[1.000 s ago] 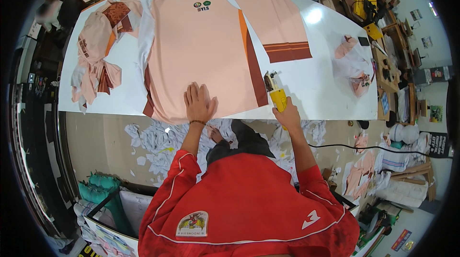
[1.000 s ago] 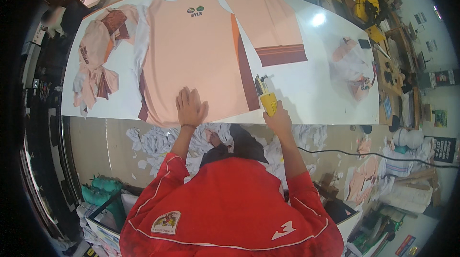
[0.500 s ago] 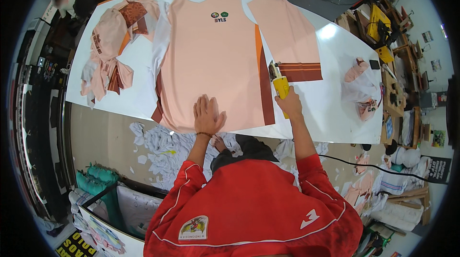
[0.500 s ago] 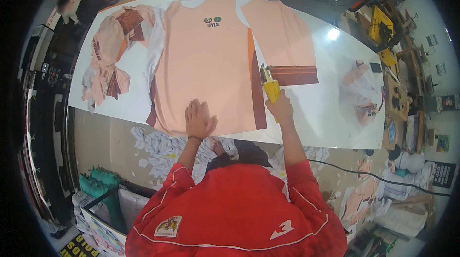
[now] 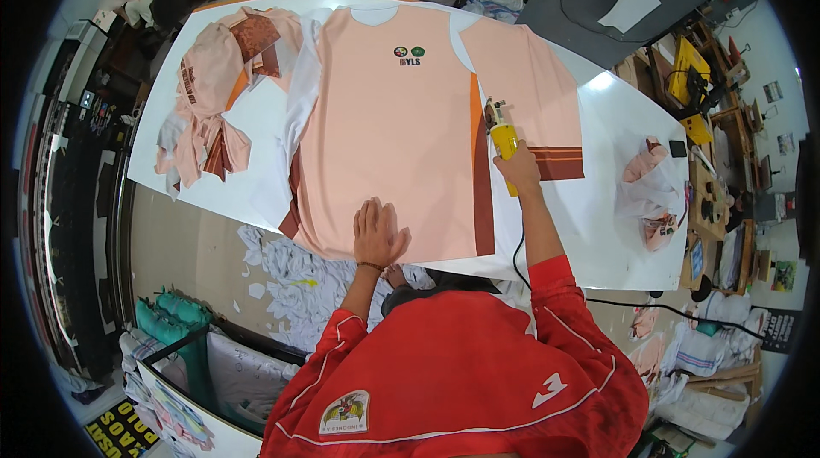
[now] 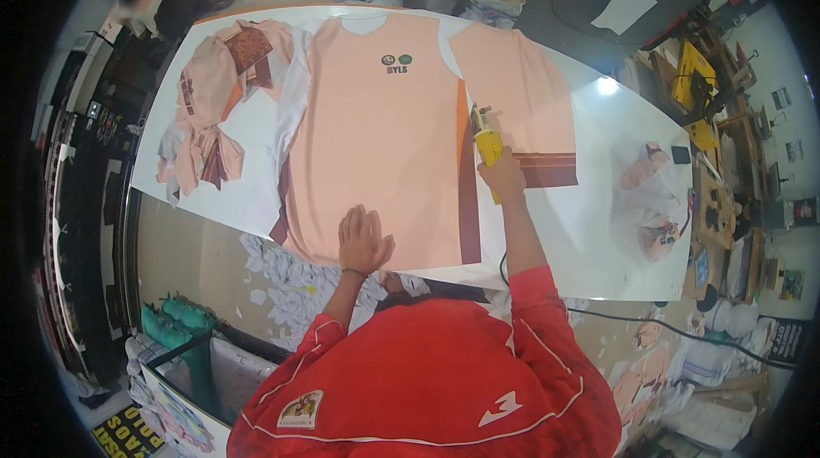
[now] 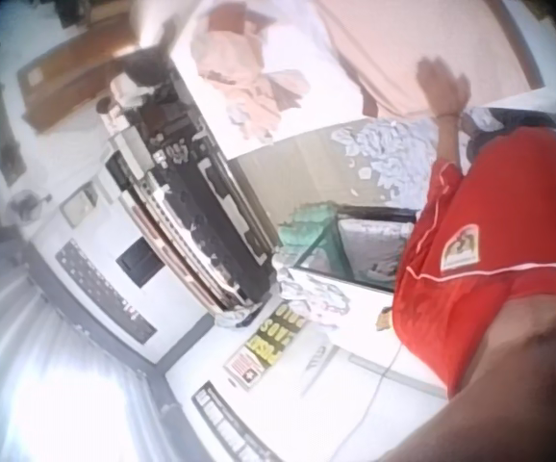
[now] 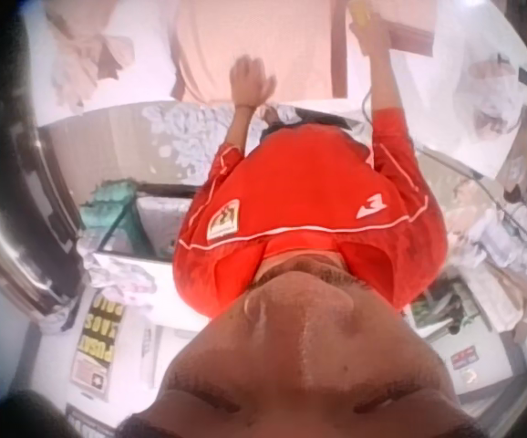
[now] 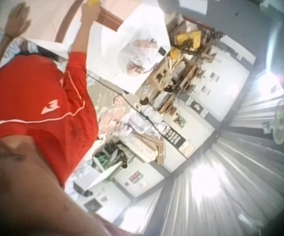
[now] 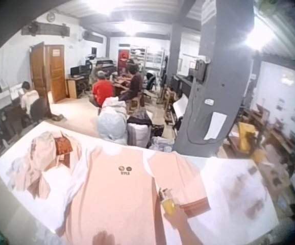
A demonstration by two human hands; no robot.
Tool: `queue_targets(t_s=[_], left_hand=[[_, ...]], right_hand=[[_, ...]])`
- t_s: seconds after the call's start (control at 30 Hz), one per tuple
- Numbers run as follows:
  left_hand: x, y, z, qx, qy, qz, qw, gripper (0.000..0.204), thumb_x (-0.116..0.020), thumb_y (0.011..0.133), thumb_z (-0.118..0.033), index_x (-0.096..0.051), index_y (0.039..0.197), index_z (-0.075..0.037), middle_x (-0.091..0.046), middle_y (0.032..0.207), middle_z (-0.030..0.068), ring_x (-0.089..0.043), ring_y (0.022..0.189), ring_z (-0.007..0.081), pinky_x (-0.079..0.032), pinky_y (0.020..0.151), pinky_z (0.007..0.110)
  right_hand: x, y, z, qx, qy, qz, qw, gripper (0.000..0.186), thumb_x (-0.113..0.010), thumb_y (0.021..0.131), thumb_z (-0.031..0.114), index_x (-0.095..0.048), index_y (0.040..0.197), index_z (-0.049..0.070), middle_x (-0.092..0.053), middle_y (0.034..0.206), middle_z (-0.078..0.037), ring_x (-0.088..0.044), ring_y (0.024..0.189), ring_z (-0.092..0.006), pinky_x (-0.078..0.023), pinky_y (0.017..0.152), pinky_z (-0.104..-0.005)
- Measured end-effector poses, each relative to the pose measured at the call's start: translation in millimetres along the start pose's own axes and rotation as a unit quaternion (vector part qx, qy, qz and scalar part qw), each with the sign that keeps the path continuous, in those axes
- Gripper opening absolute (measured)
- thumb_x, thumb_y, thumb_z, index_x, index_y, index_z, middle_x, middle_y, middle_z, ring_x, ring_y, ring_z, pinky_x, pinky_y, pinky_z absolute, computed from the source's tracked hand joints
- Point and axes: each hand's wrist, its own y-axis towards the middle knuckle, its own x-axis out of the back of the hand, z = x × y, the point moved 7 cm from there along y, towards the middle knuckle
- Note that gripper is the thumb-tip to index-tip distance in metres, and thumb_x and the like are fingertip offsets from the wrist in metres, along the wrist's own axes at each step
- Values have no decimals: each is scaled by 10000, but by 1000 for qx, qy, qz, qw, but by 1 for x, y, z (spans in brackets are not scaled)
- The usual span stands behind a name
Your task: The person uses a yellow electric fabric cutter to cut a large piece of peach-colored fabric on a white table. They repeatedly reposition the fabric and guide the cutter along its edges to separate sections.
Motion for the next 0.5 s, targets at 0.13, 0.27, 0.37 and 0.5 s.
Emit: queue_targets(t_s=[0.13, 0.27, 0.37, 0.5], left_hand=[[2, 2, -1, 3, -1, -4, 1000, 737, -732, 872, -413, -561, 1468, -13, -462, 1566, 310, -413, 1478, 475, -326, 1216, 607], [3, 3, -2, 1, 11, -7, 1000, 715, -729, 864, -387, -572, 1451, -9, -483, 1541, 318, -435, 1450, 486, -343, 1205, 609], [5, 6, -3, 8, 2, -6, 1000, 695, -724, 862, -376, -580, 1435, -9, -499, 1524, 321, -451, 1432, 493, -353, 1196, 613], [6, 7, -3, 11, 0, -5, 1000, 680, -725, 852, -372, -595, 1413, -9, -516, 1508, 318, -464, 1422, 486, -363, 1186, 608]], right_hand=[[5, 27, 14, 1, 1, 6, 1000, 672, -779, 804, 377, -528, 1323, 32, -721, 1199, -240, -731, 1111, -431, -597, 925, -551], [7, 52, 25, 6, -1, 4, 1000, 682, -777, 806, 389, -532, 1332, 32, -723, 1223, -239, -732, 1119, -422, -600, 928, -550], [8, 69, 33, 10, 0, -1, 1000, 688, -776, 806, 395, -537, 1340, 34, -722, 1232, -240, -732, 1122, -424, -602, 931, -546], [11, 89, 44, 18, -17, -10, 1000, 691, -777, 803, 400, -545, 1347, 42, -719, 1241, -240, -724, 1140, -430, -601, 942, -539]])
